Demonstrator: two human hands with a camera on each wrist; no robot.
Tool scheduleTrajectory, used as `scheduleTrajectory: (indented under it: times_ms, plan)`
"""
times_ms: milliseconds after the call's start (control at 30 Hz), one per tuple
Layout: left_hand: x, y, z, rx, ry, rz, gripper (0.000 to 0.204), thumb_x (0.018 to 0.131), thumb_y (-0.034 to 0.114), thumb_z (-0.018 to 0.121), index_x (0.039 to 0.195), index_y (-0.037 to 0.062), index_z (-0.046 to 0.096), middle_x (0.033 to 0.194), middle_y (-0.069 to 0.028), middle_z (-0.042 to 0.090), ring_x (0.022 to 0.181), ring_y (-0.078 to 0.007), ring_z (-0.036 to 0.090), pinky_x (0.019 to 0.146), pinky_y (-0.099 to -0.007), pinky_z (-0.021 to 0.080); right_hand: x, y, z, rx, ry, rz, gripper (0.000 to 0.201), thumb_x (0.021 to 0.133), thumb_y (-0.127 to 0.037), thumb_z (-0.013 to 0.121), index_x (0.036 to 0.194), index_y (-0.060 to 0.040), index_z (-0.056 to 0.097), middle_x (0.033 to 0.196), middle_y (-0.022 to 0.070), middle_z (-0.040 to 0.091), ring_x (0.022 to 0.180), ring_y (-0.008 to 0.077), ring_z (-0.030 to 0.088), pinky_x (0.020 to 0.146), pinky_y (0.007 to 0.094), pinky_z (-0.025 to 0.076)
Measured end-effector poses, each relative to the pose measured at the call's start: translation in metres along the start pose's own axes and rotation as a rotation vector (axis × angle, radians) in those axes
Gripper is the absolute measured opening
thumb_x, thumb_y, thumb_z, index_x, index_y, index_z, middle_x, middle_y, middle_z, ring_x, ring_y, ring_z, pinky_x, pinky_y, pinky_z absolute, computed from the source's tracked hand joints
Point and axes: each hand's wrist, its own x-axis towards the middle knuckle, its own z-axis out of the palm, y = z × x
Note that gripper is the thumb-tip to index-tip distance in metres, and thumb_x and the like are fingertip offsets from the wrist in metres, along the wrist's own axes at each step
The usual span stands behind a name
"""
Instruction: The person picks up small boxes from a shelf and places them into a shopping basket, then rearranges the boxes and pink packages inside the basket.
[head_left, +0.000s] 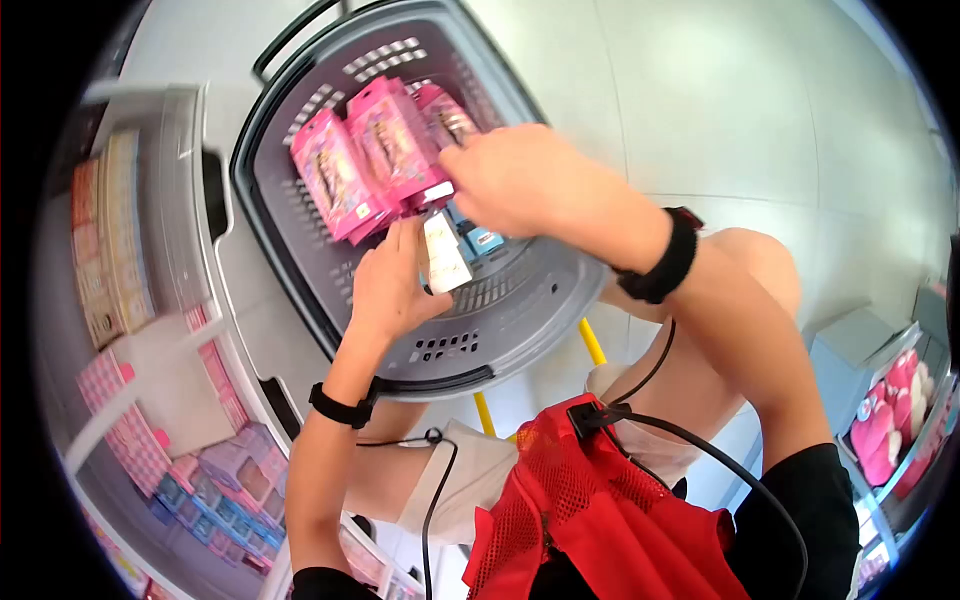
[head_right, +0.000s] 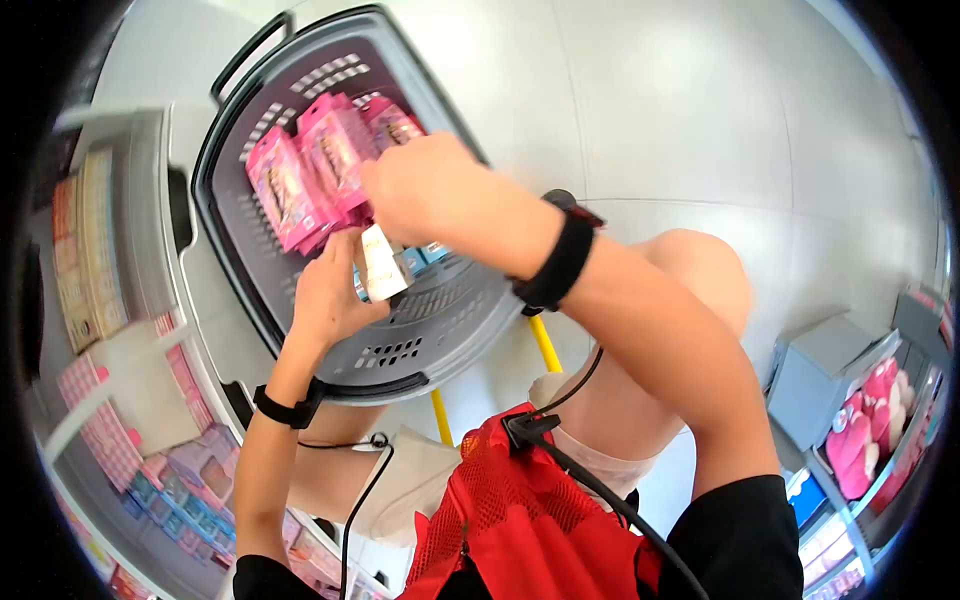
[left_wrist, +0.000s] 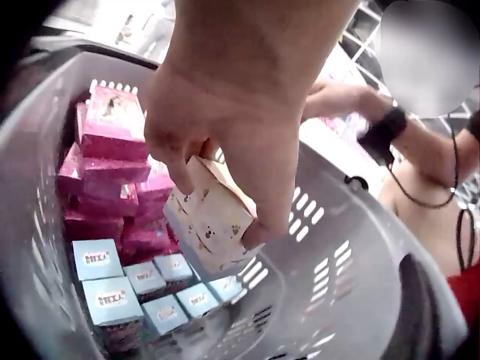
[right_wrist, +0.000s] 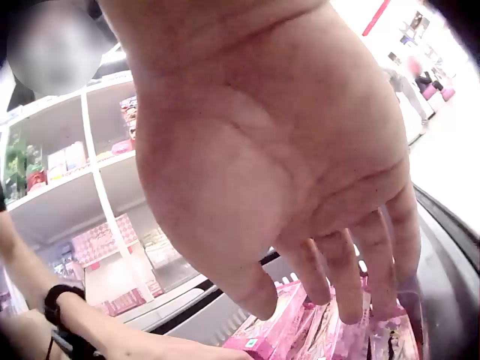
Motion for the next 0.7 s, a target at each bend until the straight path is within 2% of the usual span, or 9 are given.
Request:
scheduleTrajectory:
  times_ms: [33,167,233,300,333,367,433,567,700]
  plan:
    - [0.007,0.001,0.008,0.015,-0.019,0.016,0.091,0.056,0.024,0.087,0.135,0.0026,0.047,0.123,-0.0175,0.06,0.104,-0.0399,0.065,0.087,-0.047,0.054,-0.005,0.0,-0.001,-0.064,0.002,-0.022,0.024,0.085,-0.019,0.065,0.104,-0.0067,0.074,0.1,0.0143,0.077,0.095,0.0294,0.075,0.079,0.0425,0.059]
    - [0.033,-0.013,0.045,0.315,-0.17,0.059,0.098,0.056,0.029,0.09,0.138,0.0003,0.044,0.118,-0.0152,0.061,0.102,-0.0326,0.067,0.083,-0.0488,0.051,-0.031,0.008,-0.02,-0.019,-0.123,-0.077,0.027,0.088,-0.02,0.063,0.108,-0.0023,0.066,0.096,0.0157,0.074,0.09,0.0316,0.073,0.076,0.044,0.057]
    - [0.041,-0.018,0.06,0.335,-0.037,0.128,0.093,0.06,0.04,0.088,0.137,0.0067,0.048,0.117,-0.0134,0.062,0.096,-0.0301,0.068,0.076,-0.0455,0.048,-0.042,0.012,-0.037,0.024,-0.156,-0.097,0.026,0.088,-0.019,0.064,0.108,-0.0025,0.066,0.095,0.0143,0.074,0.09,0.0301,0.074,0.076,0.0431,0.057]
    - [0.045,-0.009,0.067,0.359,0.022,0.146,0.089,0.063,0.047,0.086,0.137,0.0111,0.052,0.116,-0.0125,0.064,0.093,-0.0287,0.069,0.073,-0.0441,0.046,-0.051,0.013,-0.05,-0.008,-0.299,-0.058,0.031,0.078,-0.023,0.079,0.108,-0.0154,0.08,0.102,0.0027,0.078,0.098,0.0209,0.075,0.082,0.0327,0.055]
    - [0.05,-0.007,0.07,0.395,-0.082,0.08,0.084,0.067,0.051,0.083,0.136,0.014,0.054,0.115,-0.0122,0.065,0.092,-0.0279,0.069,0.073,-0.0459,0.045,-0.055,0.014,-0.054,0.085,-0.25,-0.017,0.032,0.077,-0.021,0.082,0.108,-0.0181,0.08,0.105,-0.0003,0.078,0.101,0.0183,0.073,0.081,0.0308,0.052]
    - [0.055,-0.009,0.073,0.431,-0.178,0.014,0.08,0.07,0.054,0.08,0.136,0.0169,0.057,0.114,-0.012,0.067,0.092,-0.0272,0.069,0.073,-0.0477,0.045,-0.057,0.018,-0.05,0.092,-0.238,-0.021,0.032,0.077,-0.021,0.082,0.108,-0.0181,0.08,0.105,-0.0003,0.078,0.101,0.0183,0.073,0.081,0.0308,0.052]
    - [0.059,-0.027,0.095,0.554,-0.186,0.041,0.076,0.073,0.056,0.077,0.135,0.0176,0.058,0.113,-0.0121,0.068,0.093,-0.027,0.069,0.075,-0.05,0.044,-0.059,0.022,-0.041,0.038,-0.135,-0.109,0.027,0.085,-0.018,0.068,0.106,-0.0027,0.066,0.092,0.0118,0.074,0.088,0.0276,0.073,0.075,0.0389,0.056]
    - [0.059,-0.032,0.104,0.656,-0.232,-0.039,0.07,0.081,0.06,0.069,0.135,0.0182,0.059,0.115,-0.0111,0.068,0.097,-0.0275,0.07,0.083,-0.0548,0.045,-0.061,0.026,-0.048,0.048,-0.182,-0.08,0.029,0.084,-0.018,0.07,0.108,-0.0027,0.066,0.094,0.0119,0.075,0.092,0.0274,0.074,0.077,0.038,0.056]
    - [0.053,-0.031,0.102,0.651,-0.211,-0.036,0.071,0.08,0.061,0.07,0.136,0.0175,0.058,0.116,-0.0104,0.068,0.097,-0.0276,0.07,0.086,-0.0556,0.045,-0.061,0.024,-0.062,0.048,-0.245,-0.069,0.033,0.083,-0.019,0.072,0.111,-0.0024,0.067,0.099,0.0132,0.075,0.097,0.0275,0.074,0.08,0.0378,0.056]
